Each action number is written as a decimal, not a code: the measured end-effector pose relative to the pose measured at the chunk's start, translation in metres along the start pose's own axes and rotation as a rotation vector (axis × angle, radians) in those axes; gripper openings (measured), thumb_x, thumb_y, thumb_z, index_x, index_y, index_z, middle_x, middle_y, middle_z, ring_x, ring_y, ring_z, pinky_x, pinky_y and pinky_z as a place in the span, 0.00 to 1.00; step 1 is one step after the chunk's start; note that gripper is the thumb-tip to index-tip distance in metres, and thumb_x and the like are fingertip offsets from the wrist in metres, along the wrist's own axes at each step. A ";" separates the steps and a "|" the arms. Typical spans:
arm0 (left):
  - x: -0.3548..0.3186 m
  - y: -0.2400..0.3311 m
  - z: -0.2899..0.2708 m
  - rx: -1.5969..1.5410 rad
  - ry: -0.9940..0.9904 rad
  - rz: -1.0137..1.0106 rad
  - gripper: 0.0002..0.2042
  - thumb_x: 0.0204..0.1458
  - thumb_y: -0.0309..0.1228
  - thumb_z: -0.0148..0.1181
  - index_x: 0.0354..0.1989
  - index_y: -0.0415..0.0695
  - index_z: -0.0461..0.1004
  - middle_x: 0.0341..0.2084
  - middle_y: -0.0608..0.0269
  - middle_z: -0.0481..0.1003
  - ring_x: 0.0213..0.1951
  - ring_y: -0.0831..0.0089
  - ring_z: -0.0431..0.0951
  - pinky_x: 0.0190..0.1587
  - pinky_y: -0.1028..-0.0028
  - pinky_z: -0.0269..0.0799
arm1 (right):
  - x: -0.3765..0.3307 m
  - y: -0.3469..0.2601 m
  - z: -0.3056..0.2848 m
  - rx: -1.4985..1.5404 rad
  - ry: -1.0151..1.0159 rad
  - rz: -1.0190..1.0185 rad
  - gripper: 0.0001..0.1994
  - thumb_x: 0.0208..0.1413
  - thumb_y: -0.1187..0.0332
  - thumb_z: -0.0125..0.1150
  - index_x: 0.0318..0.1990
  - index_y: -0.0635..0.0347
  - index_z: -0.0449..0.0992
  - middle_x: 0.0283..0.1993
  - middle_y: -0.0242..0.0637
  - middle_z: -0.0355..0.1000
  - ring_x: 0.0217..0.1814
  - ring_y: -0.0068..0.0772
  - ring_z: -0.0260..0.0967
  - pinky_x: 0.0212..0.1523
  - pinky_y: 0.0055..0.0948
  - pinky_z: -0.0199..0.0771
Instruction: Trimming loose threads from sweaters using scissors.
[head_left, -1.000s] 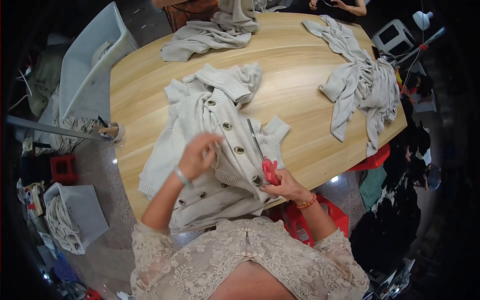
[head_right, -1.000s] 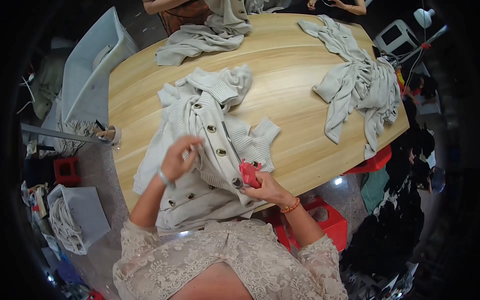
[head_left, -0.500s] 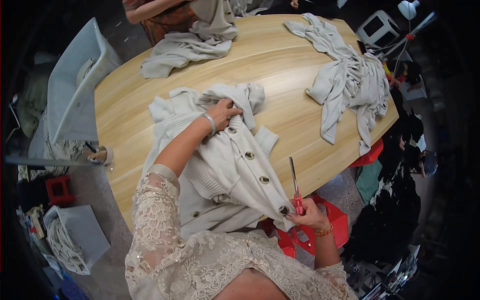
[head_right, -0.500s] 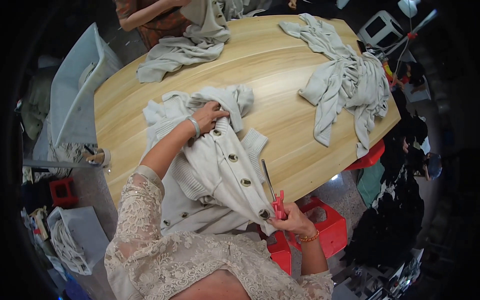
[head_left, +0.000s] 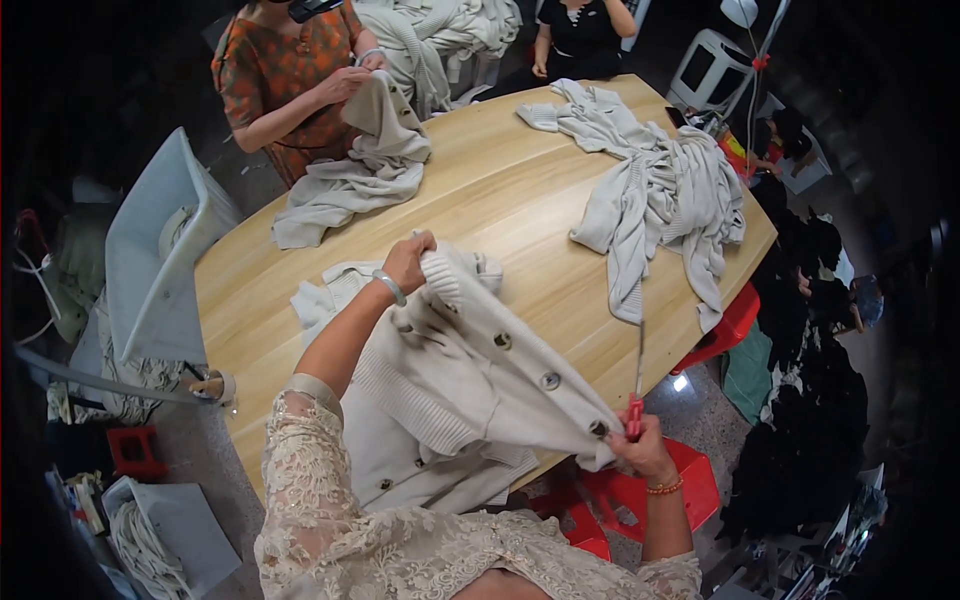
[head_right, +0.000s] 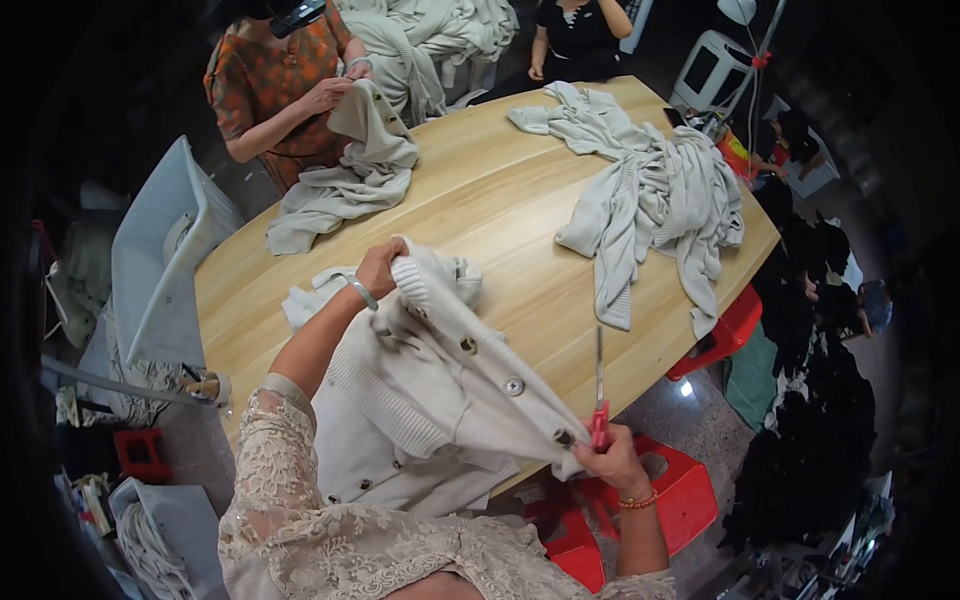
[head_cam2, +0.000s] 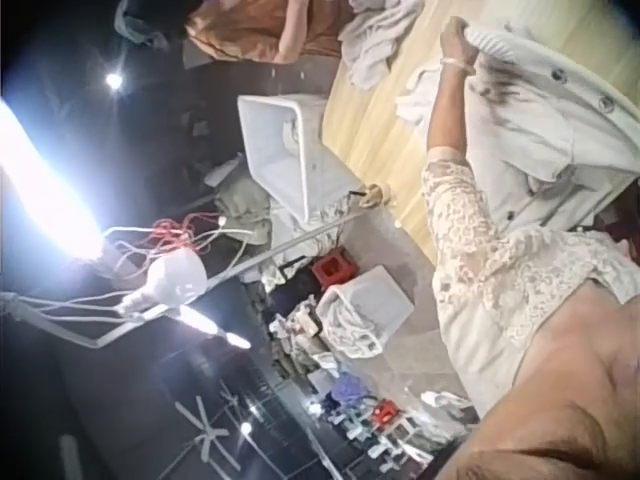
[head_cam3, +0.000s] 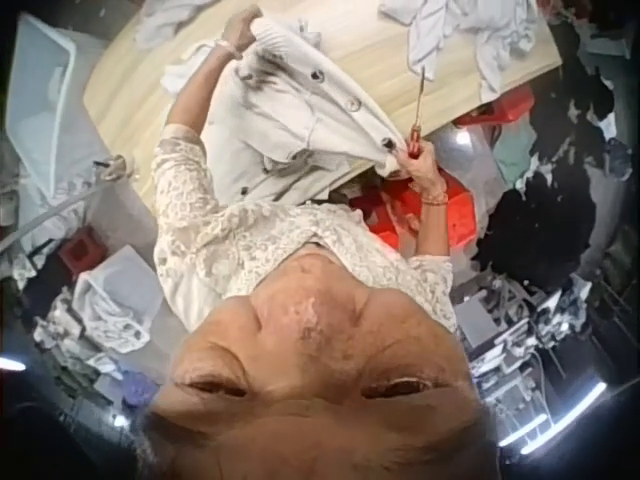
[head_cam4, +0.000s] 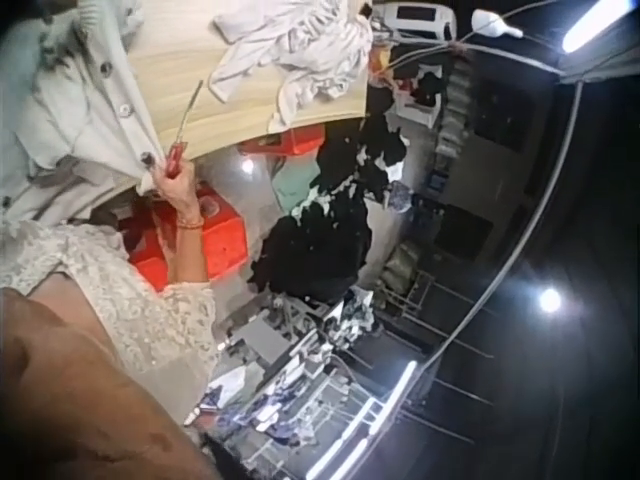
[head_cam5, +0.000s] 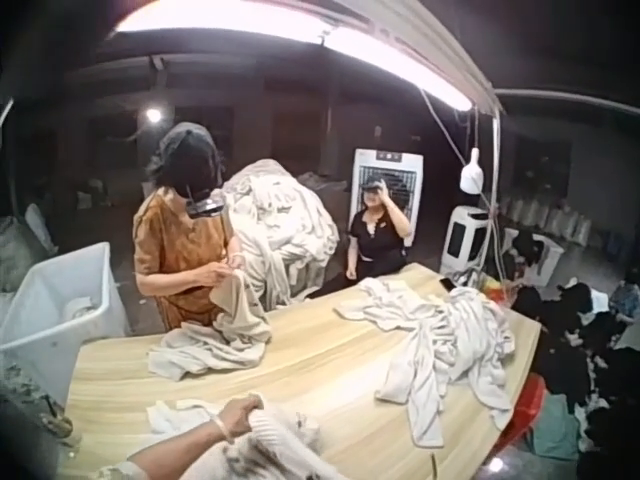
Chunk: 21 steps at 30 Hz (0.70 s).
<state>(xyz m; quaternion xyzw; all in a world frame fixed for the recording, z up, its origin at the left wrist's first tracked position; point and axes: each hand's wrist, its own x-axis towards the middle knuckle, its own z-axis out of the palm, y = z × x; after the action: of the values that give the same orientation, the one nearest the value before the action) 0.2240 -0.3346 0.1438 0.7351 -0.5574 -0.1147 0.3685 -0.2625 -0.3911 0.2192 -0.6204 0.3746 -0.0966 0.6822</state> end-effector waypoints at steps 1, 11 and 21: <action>0.005 0.012 -0.010 -0.051 0.146 0.096 0.12 0.40 0.28 0.62 0.27 0.42 0.63 0.19 0.51 0.66 0.23 0.61 0.69 0.29 0.69 0.65 | 0.002 -0.003 -0.005 -0.017 0.037 -0.051 0.14 0.48 0.74 0.62 0.43 0.69 0.75 0.27 0.23 0.70 0.25 0.10 0.63 0.26 0.16 0.64; 0.013 0.204 -0.142 0.334 0.602 0.615 0.20 0.37 0.25 0.64 0.43 0.46 0.71 0.30 0.56 0.74 0.29 0.59 0.77 0.30 0.67 0.73 | -0.005 -0.074 -0.077 -0.548 0.702 -0.738 0.16 0.44 0.81 0.50 0.43 0.69 0.73 0.36 0.37 0.73 0.47 0.29 0.69 0.65 0.41 0.48; -0.046 0.129 -0.031 0.033 0.512 -0.095 0.10 0.48 0.34 0.57 0.37 0.46 0.69 0.27 0.49 0.74 0.36 0.51 0.77 0.37 0.64 0.69 | -0.051 -0.075 -0.109 -0.414 0.605 -0.603 0.11 0.49 0.79 0.53 0.41 0.69 0.75 0.33 0.34 0.73 0.35 0.23 0.69 0.39 0.24 0.68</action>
<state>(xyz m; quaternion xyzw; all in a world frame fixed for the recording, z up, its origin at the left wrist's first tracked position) 0.1308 -0.2935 0.2412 0.7713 -0.4128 0.0670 0.4798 -0.3417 -0.4611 0.3138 -0.7686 0.3710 -0.3901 0.3456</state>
